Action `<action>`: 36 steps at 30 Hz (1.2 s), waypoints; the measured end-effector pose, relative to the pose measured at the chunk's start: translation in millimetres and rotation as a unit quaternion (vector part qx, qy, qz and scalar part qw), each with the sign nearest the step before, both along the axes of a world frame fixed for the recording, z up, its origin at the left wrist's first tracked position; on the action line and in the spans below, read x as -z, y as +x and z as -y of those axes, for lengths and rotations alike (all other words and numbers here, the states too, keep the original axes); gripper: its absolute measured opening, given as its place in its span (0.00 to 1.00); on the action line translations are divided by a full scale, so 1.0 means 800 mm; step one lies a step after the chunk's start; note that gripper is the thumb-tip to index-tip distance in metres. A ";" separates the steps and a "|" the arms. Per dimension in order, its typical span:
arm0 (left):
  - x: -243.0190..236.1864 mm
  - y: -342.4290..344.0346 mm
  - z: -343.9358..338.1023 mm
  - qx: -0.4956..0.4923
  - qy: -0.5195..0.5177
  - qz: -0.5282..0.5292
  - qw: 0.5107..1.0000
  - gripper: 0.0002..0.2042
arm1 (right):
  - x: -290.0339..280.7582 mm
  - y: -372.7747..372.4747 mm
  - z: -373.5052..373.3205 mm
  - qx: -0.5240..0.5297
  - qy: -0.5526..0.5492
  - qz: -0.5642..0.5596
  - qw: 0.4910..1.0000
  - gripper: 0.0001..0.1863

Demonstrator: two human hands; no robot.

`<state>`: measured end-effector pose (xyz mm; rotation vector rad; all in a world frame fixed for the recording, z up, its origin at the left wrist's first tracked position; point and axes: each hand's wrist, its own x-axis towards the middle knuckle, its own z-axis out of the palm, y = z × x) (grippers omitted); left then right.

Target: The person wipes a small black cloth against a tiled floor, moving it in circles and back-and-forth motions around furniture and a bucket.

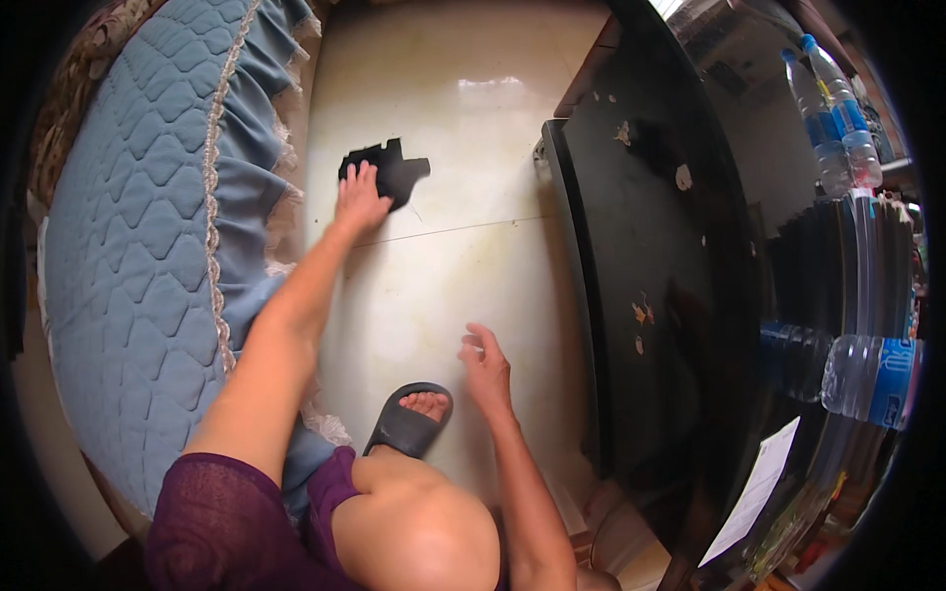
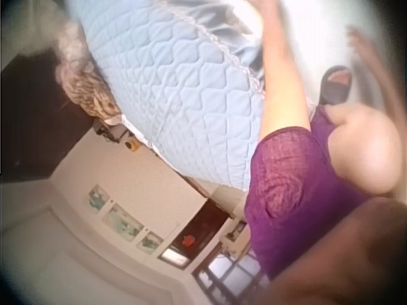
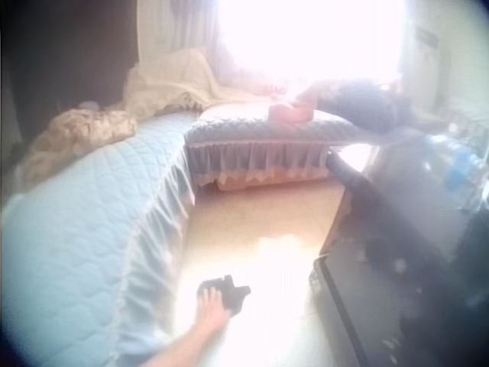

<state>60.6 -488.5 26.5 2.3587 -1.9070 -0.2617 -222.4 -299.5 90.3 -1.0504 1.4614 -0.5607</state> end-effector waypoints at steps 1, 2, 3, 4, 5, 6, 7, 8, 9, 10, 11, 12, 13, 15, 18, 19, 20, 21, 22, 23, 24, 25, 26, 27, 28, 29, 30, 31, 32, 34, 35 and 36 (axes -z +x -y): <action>-0.010 0.001 0.014 0.001 0.002 -0.003 1.000 0.31 | 0.007 0.000 -0.003 -0.005 0.004 0.008 1.000 0.18; -0.023 0.004 0.023 0.007 0.034 -0.014 0.999 0.27 | 0.011 0.003 -0.006 -0.005 0.007 0.008 1.000 0.18; -0.030 0.006 0.023 0.011 0.068 -0.024 0.997 0.24 | 0.013 0.006 -0.011 -0.009 0.018 0.013 1.000 0.18; -0.018 -0.004 0.019 -0.011 -0.053 0.020 0.998 0.19 | 0.010 0.010 -0.009 -0.015 0.022 0.019 0.999 0.18; -0.009 -0.004 0.014 -0.034 -0.011 0.012 0.999 0.19 | 0.009 0.017 -0.006 -0.020 0.019 0.021 0.999 0.18; -0.022 -0.027 0.004 -0.049 0.032 -0.004 0.998 0.19 | 0.009 0.016 -0.004 -0.014 0.024 0.029 0.999 0.18; -0.021 -0.030 -0.009 -0.049 0.024 -0.003 0.999 0.18 | 0.005 0.022 -0.003 -0.013 0.030 0.044 0.999 0.18; -0.020 -0.034 -0.024 -0.042 0.022 -0.001 0.999 0.18 | 0.002 0.025 0.000 -0.014 0.030 0.045 0.998 0.18; -0.017 -0.037 -0.044 -0.030 -0.007 -0.006 1.000 0.18 | -0.008 0.031 0.010 -0.008 0.015 0.041 0.999 0.18; -0.010 -0.035 -0.059 -0.017 -0.037 -0.010 0.999 0.18 | -0.016 0.037 0.017 -0.001 0.001 0.038 0.999 0.18; -0.003 -0.032 -0.065 -0.016 -0.039 -0.007 0.999 0.18 | -0.020 0.039 0.018 -0.001 -0.001 0.041 0.999 0.18; 0.000 -0.032 -0.069 -0.007 -0.086 0.009 0.996 0.19 | -0.022 0.039 0.020 -0.002 0.002 0.042 0.999 0.18; 0.004 -0.033 -0.069 0.003 -0.133 0.024 0.991 0.21 | -0.024 0.037 0.022 -0.002 0.006 0.042 0.999 0.18; 0.001 -0.029 -0.043 -0.015 -0.087 0.005 0.996 0.22 | -0.028 0.030 0.024 -0.009 0.003 0.035 0.999 0.18; -0.023 -0.010 0.012 -0.046 0.031 -0.014 0.998 0.23 | -0.022 0.014 0.015 -0.015 0.005 0.023 1.000 0.18; -0.028 0.004 0.027 -0.058 0.063 -0.013 0.996 0.23 | -0.020 0.011 0.013 -0.013 0.007 0.021 1.000 0.18; -0.030 0.016 0.035 -0.062 0.074 -0.007 0.995 0.23 | -0.019 0.008 0.014 -0.014 0.007 0.021 1.000 0.18; -0.033 0.015 0.037 -0.054 0.072 -0.001 0.996 0.22 | -0.020 0.003 0.011 -0.002 0.009 0.022 1.000 0.18; -0.035 0.015 0.036 -0.047 0.069 0.006 0.996 0.22 | -0.021 -0.002 0.008 0.007 0.012 0.023 1.000 0.18; -0.028 0.013 0.023 -0.033 0.067 0.026 0.997 0.21 | -0.016 -0.006 0.001 0.015 0.015 0.022 1.000 0.18; -0.026 0.009 0.013 -0.023 0.056 0.049 0.997 0.21 | -0.016 -0.006 0.004 0.010 0.010 0.025 1.000 0.18; -0.022 0.001 0.000 -0.018 0.047 0.062 0.997 0.20 | -0.015 -0.007 0.002 0.020 0.023 0.031 0.999 0.18; -0.019 -0.008 -0.019 -0.018 0.032 0.059 0.998 0.20 | -0.014 -0.006 0.001 0.028 0.036 0.036 0.998 0.18; -0.014 -0.017 -0.039 -0.015 -0.006 0.051 0.999 0.20 | -0.010 -0.005 0.002 0.024 0.032 0.041 0.998 0.18; -0.015 -0.025 -0.059 -0.034 0.000 0.016 0.999 0.22 | -0.004 -0.002 0.001 0.020 0.027 0.051 0.998 0.18; -0.012 -0.032 -0.082 -0.049 -0.016 -0.002 0.999 0.25 | -0.002 0.000 0.004 0.019 0.019 0.061 0.998 0.18; -0.012 -0.035 -0.103 -0.064 0.001 -0.033 0.997 0.28 | -0.005 0.006 0.007 0.020 0.013 0.064 0.998 0.18; -0.003 -0.032 -0.127 -0.080 -0.028 -0.017 0.996 0.28 | -0.009 0.015 0.007 0.003 -0.002 0.060 0.998 0.18; 0.002 -0.031 -0.147 -0.115 -0.042 -0.011 0.992 0.29 | -0.013 0.022 0.007 -0.013 -0.016 0.053 0.998 0.17; 0.001 -0.034 -0.171 -0.257 -0.131 -0.057 0.956 0.29 | -0.017 0.026 0.003 -0.011 -0.021 0.056 0.998 0.17; -0.006 -0.038 -0.167 -0.363 -0.100 -0.132 0.917 0.30 | -0.015 0.023 0.000 -0.017 -0.016 0.046 0.999 0.17; -0.007 -0.034 -0.159 -0.421 -0.104 -0.146 0.889 0.31 | -0.013 0.023 -0.006 -0.027 -0.010 0.038 0.999 0.17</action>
